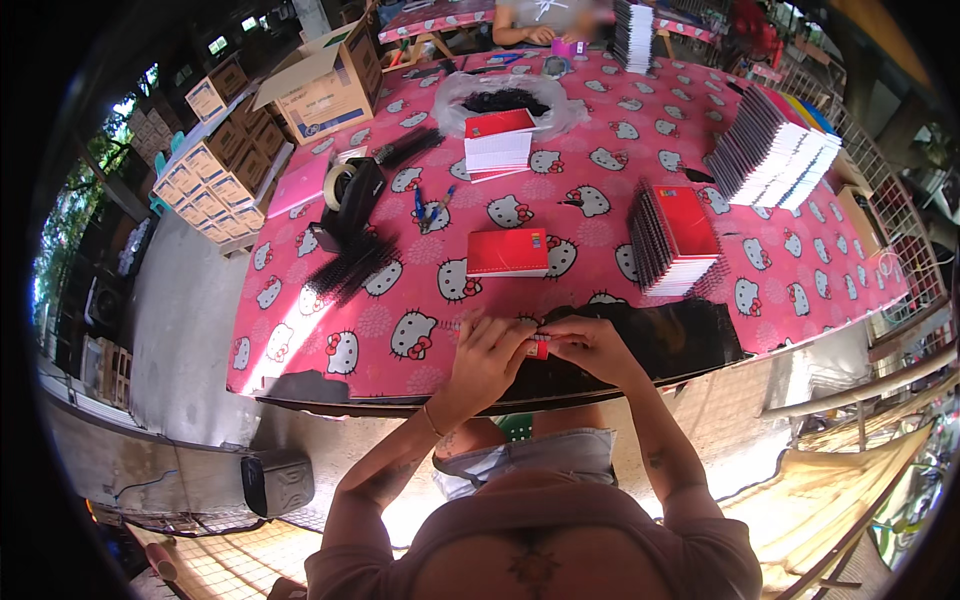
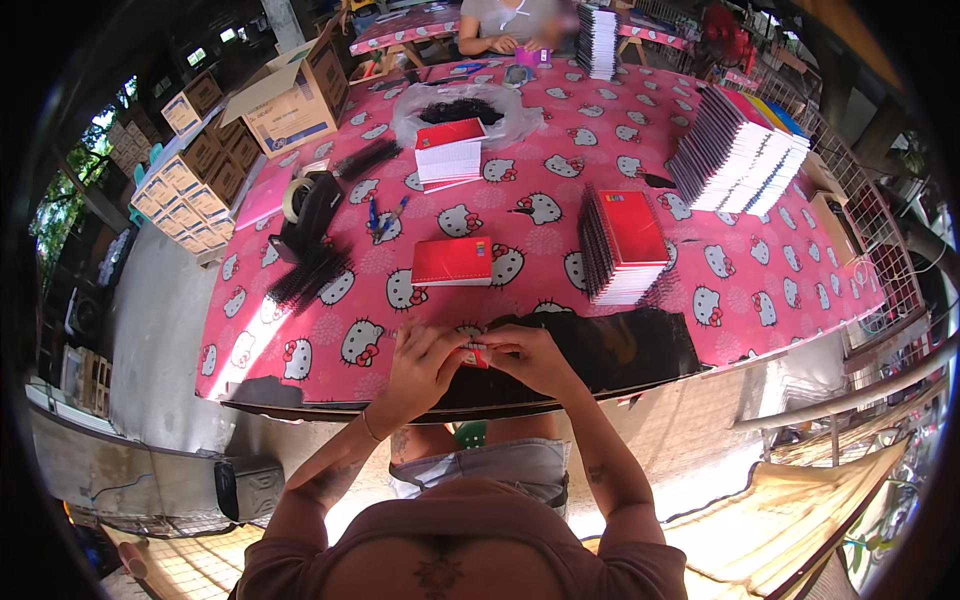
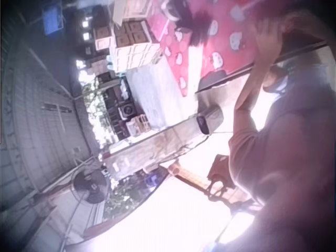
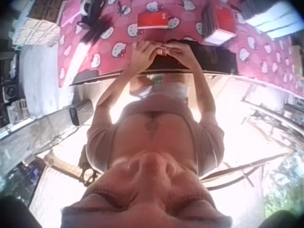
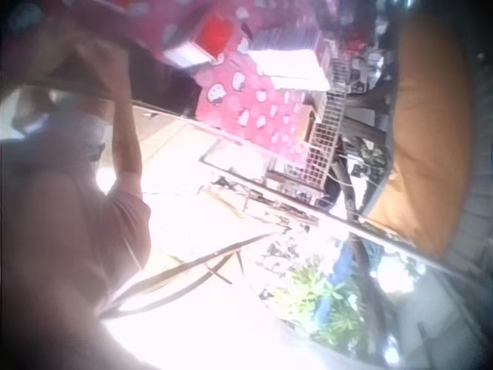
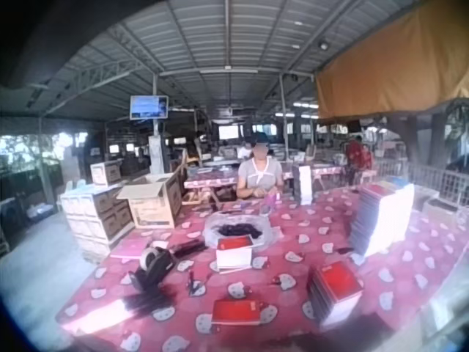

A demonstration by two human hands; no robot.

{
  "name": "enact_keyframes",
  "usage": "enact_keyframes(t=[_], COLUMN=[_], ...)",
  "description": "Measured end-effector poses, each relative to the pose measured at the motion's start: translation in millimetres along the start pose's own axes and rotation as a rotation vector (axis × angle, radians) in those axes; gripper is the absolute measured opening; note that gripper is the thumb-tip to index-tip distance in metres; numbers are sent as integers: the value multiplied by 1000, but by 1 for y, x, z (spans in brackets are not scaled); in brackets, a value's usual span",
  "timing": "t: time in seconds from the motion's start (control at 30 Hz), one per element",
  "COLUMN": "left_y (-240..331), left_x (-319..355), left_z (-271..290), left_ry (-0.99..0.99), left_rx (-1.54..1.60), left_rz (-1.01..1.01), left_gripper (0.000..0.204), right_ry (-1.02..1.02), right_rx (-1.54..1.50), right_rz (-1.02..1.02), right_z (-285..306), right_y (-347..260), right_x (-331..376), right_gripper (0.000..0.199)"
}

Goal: The person assembles notebooks by sliding red covers onto the pages and then inserting a white spiral binding through the holes by hand.

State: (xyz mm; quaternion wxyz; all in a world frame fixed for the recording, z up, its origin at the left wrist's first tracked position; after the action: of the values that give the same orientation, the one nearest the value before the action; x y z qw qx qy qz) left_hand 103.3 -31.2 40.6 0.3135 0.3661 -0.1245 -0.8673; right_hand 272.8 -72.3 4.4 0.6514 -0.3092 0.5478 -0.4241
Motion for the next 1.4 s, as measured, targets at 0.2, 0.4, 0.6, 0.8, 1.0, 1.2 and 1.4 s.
enact_keyframes(t=[0.2, 0.4, 0.6, 0.8, 1.0, 1.2, 1.4], left_y=[6, 4, 4, 20, 69, 111, 97], left_x=[1, -3, -4, -12, -117, -203, -191], left_z=[1, 4, 7, 4, 28, -89, -140], left_ry=[5, -60, -62, -127, 37, 13, -161], left_rx=[11, -14, 36, -26, 105, 450, 373], left_rz=[-28, -61, -60, -90, -281, -511, -478], left_gripper=[31, 23, 24, 25, 30, 20, 24], right_ry=[-64, -147, -156, 130, 598, 561, 534], right_rx=[-58, -127, -172, 395, 980, 673, 462], right_rz=[-166, -63, -66, 128, 337, 30, 39], right_z=[8, 3, 2, -1, 116, 233, 239], right_y=[12, 10, 9, -18, -117, -23, -6], right_x=[1, -7, -8, -5, -2, 21, 26], right_gripper=[15, 13, 14, 24, 54, 73, 68])
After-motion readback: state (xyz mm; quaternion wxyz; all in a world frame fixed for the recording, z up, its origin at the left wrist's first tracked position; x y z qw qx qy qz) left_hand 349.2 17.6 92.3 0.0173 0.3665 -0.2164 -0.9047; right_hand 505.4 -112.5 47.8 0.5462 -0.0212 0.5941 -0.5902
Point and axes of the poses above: each hand's wrist, its own x-axis away from the middle knuckle, its own z-axis out of the back of the hand, y = z × x, the point moved 6 cm from there along -x, towards the middle knuckle, and after that the axes turned 12 degrees about z, right-handed, at the moved point
